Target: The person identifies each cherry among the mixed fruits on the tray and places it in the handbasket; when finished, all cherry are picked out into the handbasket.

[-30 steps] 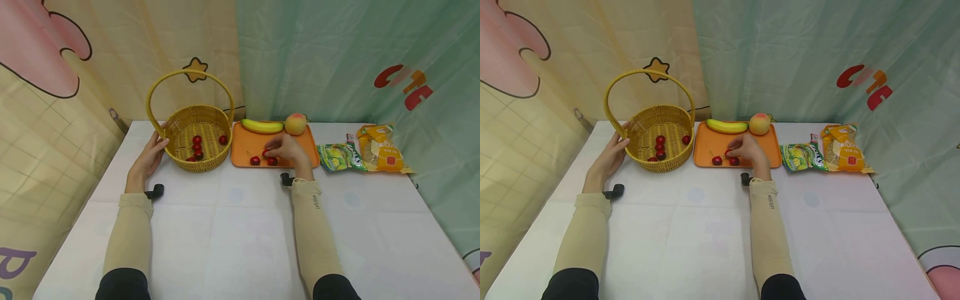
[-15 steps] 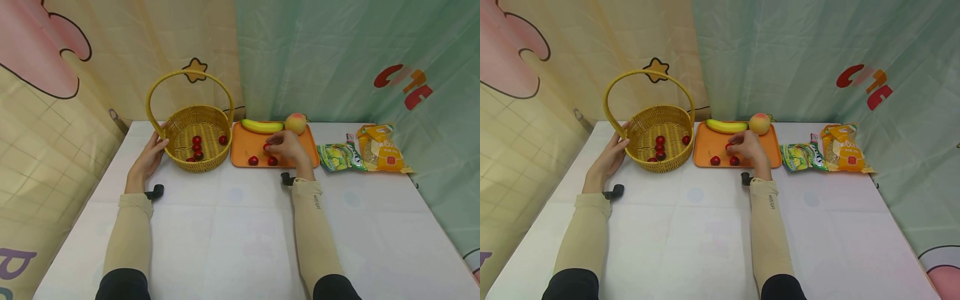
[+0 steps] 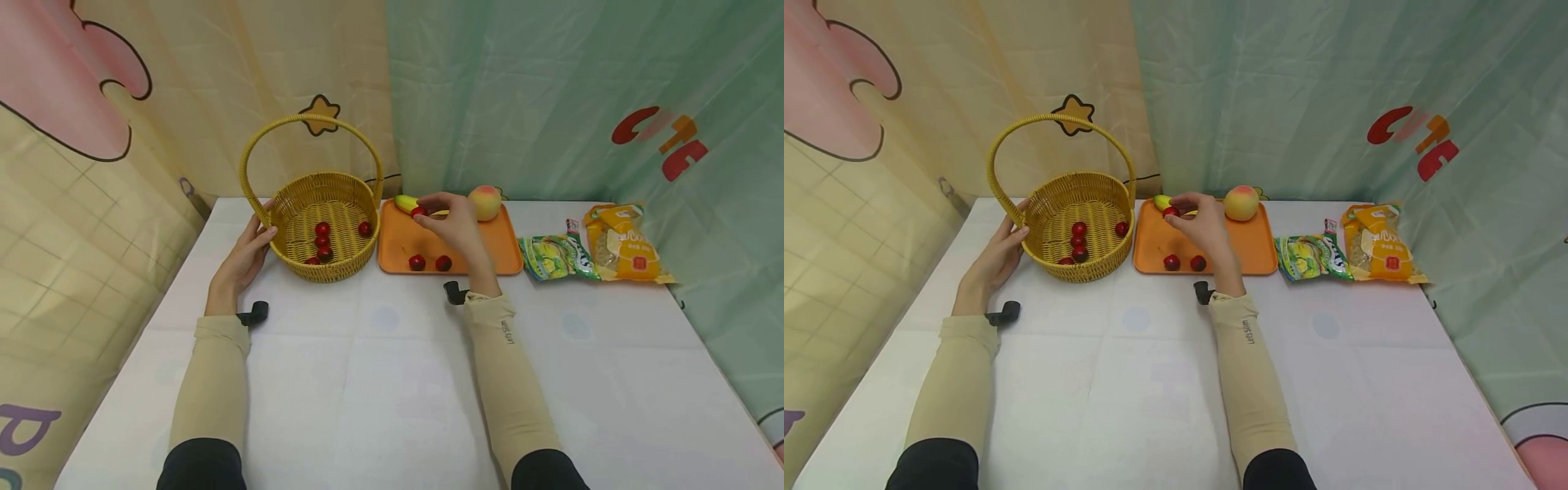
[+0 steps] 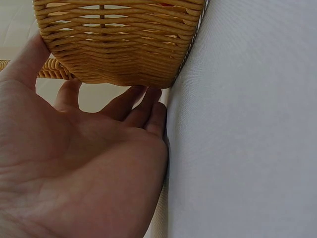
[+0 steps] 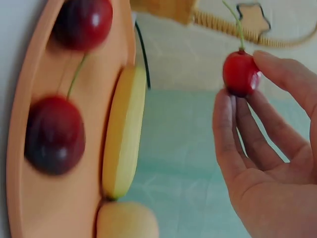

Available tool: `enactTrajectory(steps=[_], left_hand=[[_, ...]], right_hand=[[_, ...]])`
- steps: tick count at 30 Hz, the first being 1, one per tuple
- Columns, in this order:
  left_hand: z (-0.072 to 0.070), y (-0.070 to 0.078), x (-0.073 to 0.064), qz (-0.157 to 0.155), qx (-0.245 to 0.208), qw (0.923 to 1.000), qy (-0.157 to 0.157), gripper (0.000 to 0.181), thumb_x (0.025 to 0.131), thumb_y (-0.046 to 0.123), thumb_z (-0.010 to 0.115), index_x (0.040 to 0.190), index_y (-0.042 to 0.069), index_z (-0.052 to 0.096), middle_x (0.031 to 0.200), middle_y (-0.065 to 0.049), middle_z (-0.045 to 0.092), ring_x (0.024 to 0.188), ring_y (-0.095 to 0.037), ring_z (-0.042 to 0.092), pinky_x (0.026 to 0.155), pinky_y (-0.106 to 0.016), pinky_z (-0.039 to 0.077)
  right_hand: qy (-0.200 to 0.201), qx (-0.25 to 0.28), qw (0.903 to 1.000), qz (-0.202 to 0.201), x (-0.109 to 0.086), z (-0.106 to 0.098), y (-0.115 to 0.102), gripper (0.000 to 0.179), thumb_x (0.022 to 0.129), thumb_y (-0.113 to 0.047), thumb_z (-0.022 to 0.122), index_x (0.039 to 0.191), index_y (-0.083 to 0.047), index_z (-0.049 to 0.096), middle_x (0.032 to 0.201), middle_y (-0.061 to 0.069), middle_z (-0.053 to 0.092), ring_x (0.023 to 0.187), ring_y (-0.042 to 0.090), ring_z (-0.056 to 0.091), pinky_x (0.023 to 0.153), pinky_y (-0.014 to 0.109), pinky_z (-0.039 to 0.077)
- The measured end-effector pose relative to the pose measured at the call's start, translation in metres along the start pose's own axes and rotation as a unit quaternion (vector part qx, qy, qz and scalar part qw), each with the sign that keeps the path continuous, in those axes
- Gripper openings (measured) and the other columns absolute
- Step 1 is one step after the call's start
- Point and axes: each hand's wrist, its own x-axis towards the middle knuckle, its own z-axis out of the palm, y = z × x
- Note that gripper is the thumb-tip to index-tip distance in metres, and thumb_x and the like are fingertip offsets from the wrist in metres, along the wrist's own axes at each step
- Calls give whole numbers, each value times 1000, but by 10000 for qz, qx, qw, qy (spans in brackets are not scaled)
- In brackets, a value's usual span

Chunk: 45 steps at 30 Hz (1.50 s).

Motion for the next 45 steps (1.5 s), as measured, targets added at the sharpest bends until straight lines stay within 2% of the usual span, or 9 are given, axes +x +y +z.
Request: enactTrajectory(steps=[6, 12, 16, 22, 27, 33, 39, 45], left_hand=[[-1, 1, -1, -9, 11, 10000, -3, 64, 112, 14, 50, 168, 34, 26, 178, -2, 6, 162, -22, 10, 132, -34, 6], [-1, 2, -2, 6, 45, 10000, -1, 63, 112, 12, 48, 167, 34, 27, 178, -1, 9, 162, -20, 13, 132, -34, 8], [0, 2, -2, 28, 16, 10000, -41, 63, 112, 11, 48, 168, 33, 26, 178, 0, 8, 162, -20, 11, 132, -34, 6], [1, 2, 0, -10, 32, 10000, 52, 62, 112, 8, 46, 166, 32, 29, 178, 0, 10, 162, -21, 12, 133, -36, 4], [1, 2, 1, -17, 51, 10000, 40, 62, 112, 8, 45, 167, 32, 28, 178, 0, 9, 163, -21, 11, 133, -37, 4], [0, 1, 0, -51, 60, 10000, 49, 62, 112, 10, 47, 167, 33, 28, 178, 0, 9, 163, -21, 12, 133, -36, 5], [-1, 1, 1, -55, 82, 9999, 57, 63, 112, 11, 49, 167, 33, 28, 178, 0, 9, 163, -19, 11, 133, -36, 5], [-1, 0, 2, -49, 58, 10000, 60, 63, 112, 8, 46, 167, 33, 28, 178, 1, 9, 162, -19, 11, 133, -35, 5]], right_hand=[[120, 284, 9979, -567, 1, 35, -16, 32, 93, -13, 82, 122, -1, 75, 118, 13, 75, 109, 25, 69, 98, 41, 60], [-151, 366, 9931, -1100, -4, 67, -29, 31, 93, -10, 82, 121, 1, 74, 115, 13, 75, 106, 26, 71, 93, 40, 62], [-385, 290, 9912, -1235, -9, 82, -35, 32, 93, -10, 81, 122, 2, 73, 116, 14, 75, 105, 28, 71, 93, 42, 62], [-677, 40, 9902, -1224, -12, 92, -41, 35, 95, -10, 79, 127, 2, 70, 120, 17, 73, 106, 29, 70, 93, 37, 62], [-378, 358, 9926, -1096, -8, 77, -36, 32, 95, -7, 78, 126, 2, 71, 120, 19, 73, 110, 34, 69, 98, 46, 60], [85, 355, 9967, -721, -1, 42, -19, 31, 95, -8, 79, 124, 1, 73, 121, 18, 74, 113, 30, 69, 99, 46, 60], [17, 109, 9996, -257, 1, 17, -5, 32, 96, -15, 79, 125, -4, 74, 125, 18, 73, 117, 28, 69, 103, 43, 58], [-198, -66, 9998, 21, 1, 4, 6, 32, 97, -18, 78, 124, -2, 74, 123, 18, 74, 114, 29, 69, 103, 44, 57]])
